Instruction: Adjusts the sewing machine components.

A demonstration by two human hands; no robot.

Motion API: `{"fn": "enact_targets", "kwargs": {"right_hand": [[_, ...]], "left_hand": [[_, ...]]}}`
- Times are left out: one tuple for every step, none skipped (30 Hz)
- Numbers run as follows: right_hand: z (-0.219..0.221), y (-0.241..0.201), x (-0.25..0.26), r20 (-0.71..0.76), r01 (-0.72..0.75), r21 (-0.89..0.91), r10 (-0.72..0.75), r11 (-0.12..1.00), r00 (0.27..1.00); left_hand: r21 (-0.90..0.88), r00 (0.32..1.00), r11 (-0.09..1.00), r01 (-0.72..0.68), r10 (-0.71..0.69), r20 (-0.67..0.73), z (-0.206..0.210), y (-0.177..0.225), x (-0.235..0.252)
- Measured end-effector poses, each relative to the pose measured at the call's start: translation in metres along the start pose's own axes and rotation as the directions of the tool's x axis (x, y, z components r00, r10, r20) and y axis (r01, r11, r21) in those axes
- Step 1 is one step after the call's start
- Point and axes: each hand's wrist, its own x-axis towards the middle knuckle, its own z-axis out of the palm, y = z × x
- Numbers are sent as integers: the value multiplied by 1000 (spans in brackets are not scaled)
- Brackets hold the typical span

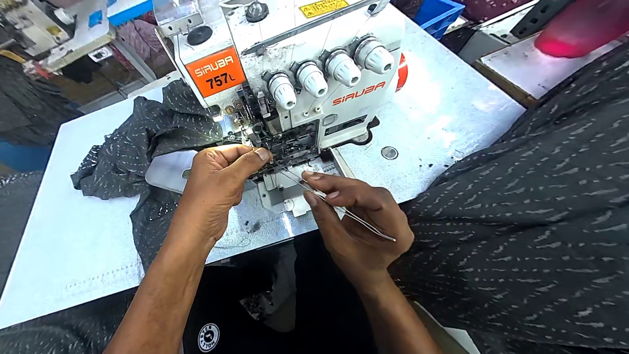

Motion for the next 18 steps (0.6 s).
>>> {"fn": "enact_targets", "kwargs": {"right_hand": [[0, 0, 0, 2, 15, 15, -15, 1000, 1000], [0, 1, 1, 0, 31, 25, -31, 999, 1000], [0, 1, 2, 1, 45, 28, -45, 999, 999], [0, 1, 3, 1, 58, 30, -58, 998, 998], [1, 1, 3, 4, 64, 27, -65, 998, 998], [1, 1, 4, 5, 68, 21, -68, 997, 998], [2, 2, 4, 4, 69, 18, -69, 997, 998], [2, 2, 5, 4, 68, 17, -68, 998, 998], [2, 3, 5, 6, 68, 20, -68, 998, 998], [2, 3, 5, 8, 70, 21, -70, 997, 998], [3, 4, 5, 8, 72, 20, -72, 997, 997], [3, 4, 5, 9, 74, 19, -74, 997, 997], [3, 4, 5, 11, 74, 18, -74, 997, 997], [3, 5, 5, 11, 73, 21, -74, 997, 997], [3, 5, 5, 11, 73, 22, -73, 997, 997], [4, 6, 5, 10, 73, 23, -73, 997, 997], [4, 6, 6, 9, 73, 21, -73, 997, 997], [5, 6, 6, 7, 73, 18, -73, 997, 997]], "left_hand": [[0, 1000, 1000, 1, -1, 1, 0, 0, 0], [1, 1000, 1000, 0, 0, 4, 0, 0, 0], [2, 1000, 1000, -1, 1, 5, 0, 0, 0], [1, 1000, 1000, -4, 4, 5, 1, 0, 0], [-2, 1000, 1000, -4, 4, 6, 1, 1, 0], [-4, 1000, 1000, -1, 1, 7, 1, 1, 0], [-3, 1000, 1000, 1, -1, 8, 1, 1, 0], [-2, 1000, 1000, 0, 0, 9, 1, 1, 0], [2, 1000, 1000, -2, 2, 12, 0, 1, 0], [6, 1000, 1000, -4, 4, 15, 0, 0, 0], [8, 1000, 1000, -3, 3, 14, 0, 0, 0], [9, 1000, 1000, -1, 1, 14, 0, 0, 0], [10, 1000, 1000, 1, -1, 15, 0, 1, 0], [11, 1000, 1000, 3, -3, 16, 1, 1, 0], [9, 1000, 1000, 4, -4, 16, 0, 1, 0], [6, 1000, 1000, 5, -6, 18, 0, 1, 0], [2, 1000, 1000, 9, -9, 20, 0, 2, 1], [2, 1000, 1000, 13, -13, 22, 0, 2, 1]]}}
